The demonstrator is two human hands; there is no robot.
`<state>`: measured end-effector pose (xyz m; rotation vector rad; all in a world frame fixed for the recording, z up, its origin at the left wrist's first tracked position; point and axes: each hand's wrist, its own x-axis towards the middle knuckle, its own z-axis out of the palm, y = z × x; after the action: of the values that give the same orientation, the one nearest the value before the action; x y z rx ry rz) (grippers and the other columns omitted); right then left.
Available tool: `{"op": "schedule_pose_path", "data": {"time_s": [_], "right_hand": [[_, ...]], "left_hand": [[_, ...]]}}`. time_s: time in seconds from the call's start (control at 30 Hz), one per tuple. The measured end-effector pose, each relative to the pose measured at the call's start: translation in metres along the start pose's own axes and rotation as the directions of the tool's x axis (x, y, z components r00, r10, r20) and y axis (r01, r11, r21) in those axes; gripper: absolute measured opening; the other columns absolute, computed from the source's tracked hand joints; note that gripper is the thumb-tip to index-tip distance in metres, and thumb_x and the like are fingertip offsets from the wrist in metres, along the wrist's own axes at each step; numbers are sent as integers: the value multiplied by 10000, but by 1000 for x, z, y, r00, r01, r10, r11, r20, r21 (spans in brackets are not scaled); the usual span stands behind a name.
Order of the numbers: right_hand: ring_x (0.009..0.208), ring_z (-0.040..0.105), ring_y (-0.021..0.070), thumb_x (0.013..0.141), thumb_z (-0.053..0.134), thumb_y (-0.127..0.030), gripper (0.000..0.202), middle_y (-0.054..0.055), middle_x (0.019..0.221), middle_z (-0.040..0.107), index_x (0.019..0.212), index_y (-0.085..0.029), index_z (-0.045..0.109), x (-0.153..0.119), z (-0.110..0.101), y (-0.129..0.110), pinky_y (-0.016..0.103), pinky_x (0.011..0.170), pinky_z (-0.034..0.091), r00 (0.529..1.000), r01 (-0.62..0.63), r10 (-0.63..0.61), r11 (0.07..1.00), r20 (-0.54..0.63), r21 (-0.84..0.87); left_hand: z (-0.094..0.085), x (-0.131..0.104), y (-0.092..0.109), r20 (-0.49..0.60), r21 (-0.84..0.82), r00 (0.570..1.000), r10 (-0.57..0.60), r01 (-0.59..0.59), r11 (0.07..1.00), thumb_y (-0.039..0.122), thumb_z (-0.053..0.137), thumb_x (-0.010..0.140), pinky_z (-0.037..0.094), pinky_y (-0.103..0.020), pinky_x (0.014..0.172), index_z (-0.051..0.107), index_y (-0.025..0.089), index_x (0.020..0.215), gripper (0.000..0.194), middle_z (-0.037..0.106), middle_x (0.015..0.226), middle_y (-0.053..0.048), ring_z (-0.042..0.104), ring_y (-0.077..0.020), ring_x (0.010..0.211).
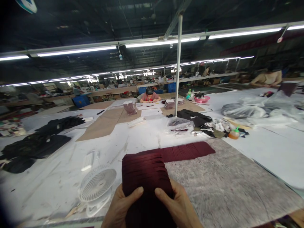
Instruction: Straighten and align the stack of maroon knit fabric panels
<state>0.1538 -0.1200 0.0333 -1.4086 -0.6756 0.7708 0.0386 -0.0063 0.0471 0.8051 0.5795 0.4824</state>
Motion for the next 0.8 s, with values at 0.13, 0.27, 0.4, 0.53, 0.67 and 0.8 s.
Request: {"op": "schedule_pose_path", "data": {"time_s": [0.13, 0.27, 0.4, 0.53, 0.67, 0.8], "right_hand": [[836, 635, 259, 768, 653, -519, 392, 52, 803, 702, 965, -185, 714, -1, 1, -1, 348, 764, 524, 999, 17, -17, 1000, -31, -22], [840, 631, 257, 782, 650, -485, 353, 48, 792, 694, 965, -190, 710, -1, 0, -1, 340, 766, 519, 997, 64, -67, 996, -38, -65], [826, 630, 250, 815, 616, -464, 306, 47, 792, 681, 930, -194, 704, 0, -4, 1, 335, 749, 527, 996, 88, -89, 989, -1, -115], [1010, 597, 263, 791, 655, -424, 251, 70, 1040, 642, 949, -231, 676, 5, -12, 3, 352, 867, 503, 971, 223, -236, 947, -30, -231], [1257, 431, 297, 740, 706, -406, 282, 81, 1315, 466, 987, -281, 648, 10, -20, -1, 432, 1021, 392, 906, 325, -399, 870, -140, -371], [1274, 403, 303, 750, 685, -413, 250, 81, 1319, 439, 960, -284, 643, 13, -24, -7, 479, 1050, 338, 933, 280, -342, 885, -111, -372]], "left_hand": [[1, 0, -2, 5, -18, 1000, 6, -6, 1000, 265, 808, 584, 540, -436, 820, 676, 119, 991, 451, 755, 865, -131, 687, -315, 902], [3, 0, -5, 1, -13, 1000, 6, -6, 1000, 269, 809, 581, 549, -421, 790, 665, 118, 1039, 504, 755, 873, -135, 685, -321, 906], [5, -1, -5, -13, -32, 1000, 0, -1, 999, 271, 797, 604, 535, -418, 827, 632, 140, 1128, 564, 757, 868, -119, 690, -303, 897], [3, -1, -3, 11, -35, 1000, -20, 20, 999, 283, 783, 625, 524, -422, 851, 663, 141, 1073, 485, 758, 857, -114, 689, -298, 894], [-2, 0, -4, 87, 21, 996, -15, 13, 1000, 304, 764, 644, 518, -434, 855, 697, 132, 978, 381, 753, 879, -125, 674, -311, 934], [-2, 0, -6, 122, 76, 992, -23, 13, 997, 331, 764, 636, 517, -450, 851, 702, 126, 958, 387, 749, 895, -136, 665, -329, 945]]}}
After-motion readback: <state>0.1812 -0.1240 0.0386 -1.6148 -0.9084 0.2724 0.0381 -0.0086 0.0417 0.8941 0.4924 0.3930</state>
